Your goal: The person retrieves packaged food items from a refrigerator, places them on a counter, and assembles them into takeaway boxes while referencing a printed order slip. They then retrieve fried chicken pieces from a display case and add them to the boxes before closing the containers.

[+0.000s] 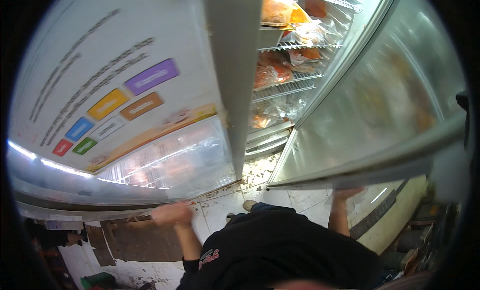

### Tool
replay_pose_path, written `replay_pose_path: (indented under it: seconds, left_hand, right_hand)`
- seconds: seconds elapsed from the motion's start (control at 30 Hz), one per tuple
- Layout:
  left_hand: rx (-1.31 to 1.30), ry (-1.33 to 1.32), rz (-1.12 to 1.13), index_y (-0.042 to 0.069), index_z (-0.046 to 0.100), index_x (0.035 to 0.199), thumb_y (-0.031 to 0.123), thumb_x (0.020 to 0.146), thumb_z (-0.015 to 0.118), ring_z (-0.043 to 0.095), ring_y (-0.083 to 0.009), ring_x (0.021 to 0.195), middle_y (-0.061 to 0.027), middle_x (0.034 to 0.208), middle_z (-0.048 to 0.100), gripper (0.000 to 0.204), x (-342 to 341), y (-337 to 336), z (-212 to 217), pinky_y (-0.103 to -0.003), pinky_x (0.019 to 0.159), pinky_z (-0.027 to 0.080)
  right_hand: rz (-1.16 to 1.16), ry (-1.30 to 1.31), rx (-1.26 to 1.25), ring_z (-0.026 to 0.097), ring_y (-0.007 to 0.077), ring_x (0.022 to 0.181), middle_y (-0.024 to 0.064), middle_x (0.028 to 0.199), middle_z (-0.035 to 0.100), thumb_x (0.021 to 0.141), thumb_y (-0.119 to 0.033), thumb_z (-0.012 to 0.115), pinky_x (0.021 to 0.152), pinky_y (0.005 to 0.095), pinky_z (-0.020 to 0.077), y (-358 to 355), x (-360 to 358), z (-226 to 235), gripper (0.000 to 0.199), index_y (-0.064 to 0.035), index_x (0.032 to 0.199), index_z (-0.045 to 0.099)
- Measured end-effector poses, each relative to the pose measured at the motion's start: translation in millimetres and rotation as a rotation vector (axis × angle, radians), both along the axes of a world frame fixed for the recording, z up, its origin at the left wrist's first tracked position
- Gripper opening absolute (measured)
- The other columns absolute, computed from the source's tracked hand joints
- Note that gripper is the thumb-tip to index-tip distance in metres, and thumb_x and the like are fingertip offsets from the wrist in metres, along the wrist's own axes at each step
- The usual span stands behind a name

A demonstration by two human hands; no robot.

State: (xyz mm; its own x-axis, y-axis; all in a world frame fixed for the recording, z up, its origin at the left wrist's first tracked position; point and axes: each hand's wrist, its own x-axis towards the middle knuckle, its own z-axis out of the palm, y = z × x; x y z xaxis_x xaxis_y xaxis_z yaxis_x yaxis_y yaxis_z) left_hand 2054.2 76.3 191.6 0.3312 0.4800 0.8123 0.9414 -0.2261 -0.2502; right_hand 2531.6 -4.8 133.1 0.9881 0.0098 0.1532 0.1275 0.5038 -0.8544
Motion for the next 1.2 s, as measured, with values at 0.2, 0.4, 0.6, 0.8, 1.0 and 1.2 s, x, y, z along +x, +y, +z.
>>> replay_pose_path:
  seconds: [0.2, 0.4, 0.6, 0.8, 1.0, 1.2]
  left_hand:
    - [-0.409, -0.394, -0.905, 0.007, 0.058, 0.088, 0.007, 0.075, 0.067, 0.059, -0.0289, 0.087, -0.0106, 0.088, 0.059, 0.016, 259, 112, 13, -0.04, 0.076, 0.047]
    - [-0.514, -0.812, -0.191, 0.004, 0.06, 0.108, 0.018, 0.086, 0.062, 0.056, -0.0353, 0.111, -0.0197, 0.116, 0.06, 0.026, 370, 328, 25, -0.046, 0.091, 0.046]
    - [-0.821, -0.288, 0.141, 0.004, 0.063, 0.116, 0.021, 0.083, 0.062, 0.052, -0.0288, 0.116, -0.01, 0.121, 0.059, 0.037, 371, 326, -25, -0.041, 0.103, 0.037]
    - [-0.653, -0.238, -0.016, 0.005, 0.06, 0.124, 0.018, 0.079, 0.064, 0.049, -0.0295, 0.119, -0.0094, 0.126, 0.056, 0.047, 367, 275, -56, -0.046, 0.109, 0.032]
    - [-0.855, -0.18, 0.027, 0.006, 0.054, 0.134, 0.017, 0.087, 0.054, 0.047, -0.0326, 0.123, -0.0123, 0.13, 0.056, 0.049, 365, 262, -61, -0.049, 0.11, 0.03]
    - [-1.099, 0.069, 0.236, 0.009, 0.034, 0.15, 0.02, 0.091, 0.053, 0.047, -0.0235, 0.124, -0.0028, 0.147, 0.042, 0.062, 373, 264, -56, -0.04, 0.095, 0.04]
  right_hand:
    - [0.49, 0.074, 0.371, 0.054, 0.0291, 0.115, 0.0133, 0.128, 0.056, 0.097, -0.052, 0.038, 0.102, 0.0455, 0.0416, -74, 24, 50, 0.06, -0.0043, 0.13, 0.053]
    - [1.318, 0.754, 1.445, 0.057, 0.0255, 0.109, 0.0071, 0.123, 0.057, 0.091, -0.031, 0.061, 0.078, 0.0425, 0.0549, -98, 44, 96, 0.035, -0.0129, 0.12, 0.061]
    - [1.191, 0.479, 1.011, 0.061, 0.0273, 0.099, 0.0092, 0.115, 0.06, 0.09, -0.02, 0.059, 0.08, 0.0415, 0.0523, -83, 54, 92, 0.029, -0.0057, 0.115, 0.06]
    - [0.375, -0.685, -0.163, 0.058, 0.0325, 0.107, 0.0129, 0.113, 0.061, 0.089, -0.01, 0.056, 0.093, 0.0441, 0.0462, 18, 12, 61, 0.027, -0.0025, 0.115, 0.059]
    - [0.681, -1.456, -0.532, 0.06, 0.0333, 0.1, 0.0149, 0.106, 0.062, 0.081, -0.008, 0.065, 0.09, 0.0401, 0.0479, 292, -21, 108, 0.033, -0.0065, 0.114, 0.061]
    - [1.042, -1.612, -1.576, 0.055, 0.0335, 0.124, 0.0231, 0.127, 0.06, 0.084, -0.029, 0.057, 0.104, 0.0424, 0.0426, 464, -56, 81, 0.043, -0.0056, 0.119, 0.067]
